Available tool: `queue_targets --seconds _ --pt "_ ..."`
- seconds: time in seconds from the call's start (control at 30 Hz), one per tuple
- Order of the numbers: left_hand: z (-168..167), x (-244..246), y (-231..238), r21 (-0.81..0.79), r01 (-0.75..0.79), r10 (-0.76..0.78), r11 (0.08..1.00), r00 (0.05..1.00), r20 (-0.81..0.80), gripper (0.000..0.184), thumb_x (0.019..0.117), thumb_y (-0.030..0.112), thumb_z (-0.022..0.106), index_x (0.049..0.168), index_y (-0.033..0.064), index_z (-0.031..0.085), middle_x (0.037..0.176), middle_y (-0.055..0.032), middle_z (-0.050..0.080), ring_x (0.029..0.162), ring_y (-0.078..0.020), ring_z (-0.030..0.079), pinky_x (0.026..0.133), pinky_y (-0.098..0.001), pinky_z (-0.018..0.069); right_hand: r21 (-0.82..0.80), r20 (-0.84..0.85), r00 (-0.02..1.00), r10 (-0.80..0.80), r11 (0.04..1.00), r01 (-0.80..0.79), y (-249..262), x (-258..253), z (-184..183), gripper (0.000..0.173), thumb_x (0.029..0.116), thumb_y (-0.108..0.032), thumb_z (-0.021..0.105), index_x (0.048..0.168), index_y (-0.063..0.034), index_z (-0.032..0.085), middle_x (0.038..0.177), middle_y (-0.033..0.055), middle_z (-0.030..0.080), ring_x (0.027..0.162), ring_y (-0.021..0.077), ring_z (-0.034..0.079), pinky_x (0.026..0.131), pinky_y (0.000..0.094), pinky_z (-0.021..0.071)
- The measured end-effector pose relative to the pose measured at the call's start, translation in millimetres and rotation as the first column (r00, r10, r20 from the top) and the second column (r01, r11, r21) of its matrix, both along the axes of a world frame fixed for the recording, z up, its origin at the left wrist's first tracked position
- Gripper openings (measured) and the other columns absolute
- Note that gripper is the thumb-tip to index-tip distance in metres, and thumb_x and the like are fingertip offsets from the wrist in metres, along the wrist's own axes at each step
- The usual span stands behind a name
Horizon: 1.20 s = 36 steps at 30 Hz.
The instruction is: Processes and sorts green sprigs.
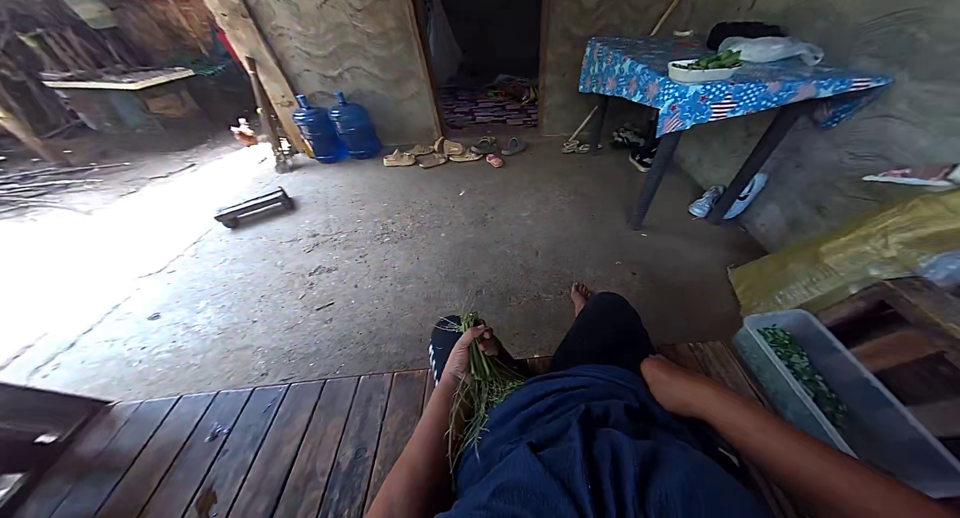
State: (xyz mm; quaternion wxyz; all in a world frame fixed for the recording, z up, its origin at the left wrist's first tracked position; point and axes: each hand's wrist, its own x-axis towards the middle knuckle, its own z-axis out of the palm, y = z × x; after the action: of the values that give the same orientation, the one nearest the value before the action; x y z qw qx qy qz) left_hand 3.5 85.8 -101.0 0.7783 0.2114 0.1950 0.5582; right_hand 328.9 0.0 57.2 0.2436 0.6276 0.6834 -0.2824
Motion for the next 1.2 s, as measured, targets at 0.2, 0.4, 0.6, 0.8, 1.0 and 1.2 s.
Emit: queue_targets --seconds 0.2,0.4,0.6,0.8,1.0,1.2 --pt "-7 -2 5 0.040 0.001 -0.001 0.999 1.000 0.005 0.025 0.1019 0.013 0.036 0.090 0.0130 0.058 0.070 0.0023 0.063 0.054 -0.0059 0.061 0.055 -0.0205 0.0551 0.012 0.012 1.000 0.004 1.000 -0.004 6 -1 -3 0.023 0.0981 0.000 0.056 0.113 0.0171 0.060 0.134 0.0345 0.053 0.134 0.0483 0.046 0.108 0.0609 0.0394" --pt "-11 -4 2 0.047 0.026 -0.027 0.999 0.999 0.021 0.019 0.1000 0.013 0.041 0.091 0.0136 0.058 0.070 0.0025 0.063 0.054 -0.0053 0.061 0.054 -0.0194 0.0545 0.045 0.059 0.998 -0.011 0.999 0.008 -10 -2 24 0.018 0.0931 -0.006 0.063 0.097 0.0114 0.062 0.111 0.0305 0.063 0.110 0.0445 0.062 0.093 0.0597 0.0481" --pt "-5 -10 -5 0.126 0.010 0.007 0.992 0.992 -0.128 0.033 0.1036 0.016 0.024 0.093 0.0159 0.055 0.070 0.0067 0.061 0.056 -0.0028 0.059 0.058 -0.0179 0.0539 0.197 -0.084 0.990 -0.110 0.972 0.125 -43 20 39 0.045 0.0938 -0.030 0.071 0.116 0.0086 0.062 0.117 0.0266 0.062 0.114 0.0407 0.061 0.097 0.0576 0.0475" --pt "-6 -16 -6 0.155 0.037 0.001 0.987 0.971 -0.238 0.027 0.1031 0.019 0.033 0.093 0.0206 0.059 0.072 0.0095 0.059 0.057 -0.0010 0.056 0.057 -0.0165 0.0510 0.362 -0.297 0.926 -0.235 0.869 0.337 -75 33 25 0.064 0.0882 -0.032 0.078 0.140 -0.0030 0.054 0.118 0.0225 0.067 0.111 0.0379 0.065 0.096 0.0586 0.0508" --pt "-15 -28 -5 0.207 0.087 -0.032 0.974 0.967 -0.252 0.024 0.1044 0.022 0.039 0.096 0.0220 0.062 0.076 0.0102 0.062 0.062 -0.0016 0.059 0.062 -0.0170 0.0522 0.562 -0.290 0.947 -0.135 0.777 0.283 -94 62 27 0.079 0.0740 -0.029 0.091 0.137 -0.0037 0.050 0.115 0.0174 0.069 0.109 0.0365 0.066 0.097 0.0594 0.0498" --pt "-10 -20 -5 0.176 0.076 -0.038 0.981 0.976 -0.213 0.028 0.1053 0.020 0.037 0.096 0.0208 0.063 0.078 0.0089 0.064 0.064 -0.0011 0.062 0.063 -0.0159 0.0532 0.664 -0.318 0.948 0.005 0.715 0.219 -99 80 9 0.082 0.0695 -0.028 0.090 0.137 -0.0003 0.052 0.123 0.0180 0.067 0.116 0.0380 0.063 0.107 0.0582 0.0433"
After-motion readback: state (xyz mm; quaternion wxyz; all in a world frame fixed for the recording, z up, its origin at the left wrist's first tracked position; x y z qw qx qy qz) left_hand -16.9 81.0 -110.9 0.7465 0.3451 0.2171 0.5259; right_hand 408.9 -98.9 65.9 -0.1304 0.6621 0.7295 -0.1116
